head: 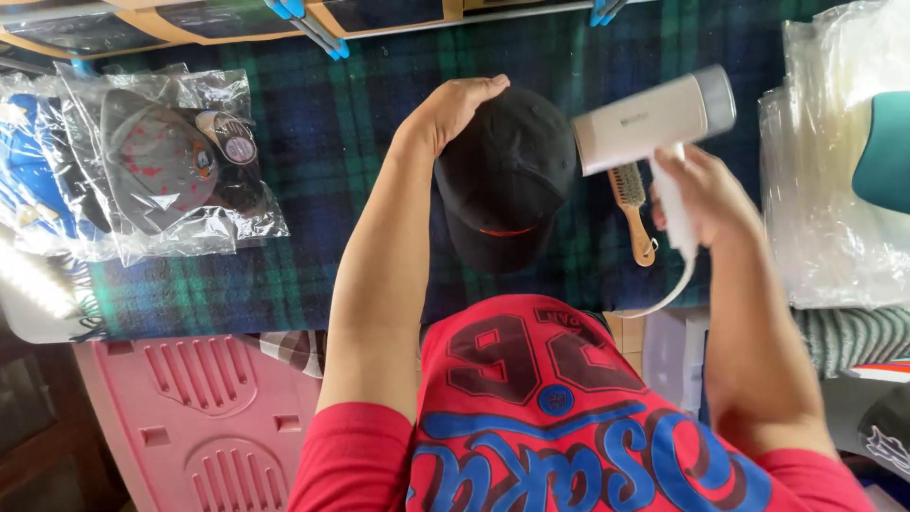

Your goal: Brushing a black baseball cap and then using a handheld steamer to remove wrinkles and shape it for packaging.

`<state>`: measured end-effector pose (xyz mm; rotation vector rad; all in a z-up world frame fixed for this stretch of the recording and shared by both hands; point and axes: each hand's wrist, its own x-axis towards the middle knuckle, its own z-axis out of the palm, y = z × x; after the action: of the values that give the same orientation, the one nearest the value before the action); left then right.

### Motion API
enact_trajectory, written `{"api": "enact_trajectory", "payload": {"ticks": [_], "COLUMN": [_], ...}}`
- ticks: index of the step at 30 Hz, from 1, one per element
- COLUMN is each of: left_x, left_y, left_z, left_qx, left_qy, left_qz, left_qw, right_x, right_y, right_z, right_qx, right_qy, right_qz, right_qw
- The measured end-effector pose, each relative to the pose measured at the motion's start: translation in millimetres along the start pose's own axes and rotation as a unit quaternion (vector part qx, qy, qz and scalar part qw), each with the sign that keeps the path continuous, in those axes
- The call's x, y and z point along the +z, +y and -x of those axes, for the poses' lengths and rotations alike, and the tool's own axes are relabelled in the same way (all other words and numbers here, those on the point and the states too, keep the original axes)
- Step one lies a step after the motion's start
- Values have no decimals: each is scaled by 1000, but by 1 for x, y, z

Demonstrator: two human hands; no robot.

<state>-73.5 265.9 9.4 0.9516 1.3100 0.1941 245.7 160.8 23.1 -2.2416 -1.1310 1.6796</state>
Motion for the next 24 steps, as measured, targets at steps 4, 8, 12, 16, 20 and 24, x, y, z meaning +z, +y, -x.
{"api": "enact_trajectory", "payload": {"ticks": [4, 8, 12, 16, 20, 24], "left_x": [1, 4, -1, 2, 2, 4], "left_y": [3, -1, -14, -30, -63, -13], "left_z": [5, 2, -19, -41, -83, -1], "left_qx": [-18, -5, 34, 28, 122, 30], "left_qy": [4, 14, 38, 16, 61, 15], "left_qz": [-8, 3, 61, 56, 77, 19], "left_qw": [1000, 1000, 997, 998, 988, 999], "right_x": [33, 38, 32, 28, 15, 27], "right_y": [56, 49, 63, 38, -8, 51], "right_z": [0, 13, 30, 37, 14, -23], "right_qx": [-152, -225, -247, -253, -178, 10], "right_qy": [70, 123, 203, 189, 78, 30], "right_qz": [-216, -158, 56, 101, -97, -151], "right_qw": [962, 953, 946, 943, 976, 988]}}
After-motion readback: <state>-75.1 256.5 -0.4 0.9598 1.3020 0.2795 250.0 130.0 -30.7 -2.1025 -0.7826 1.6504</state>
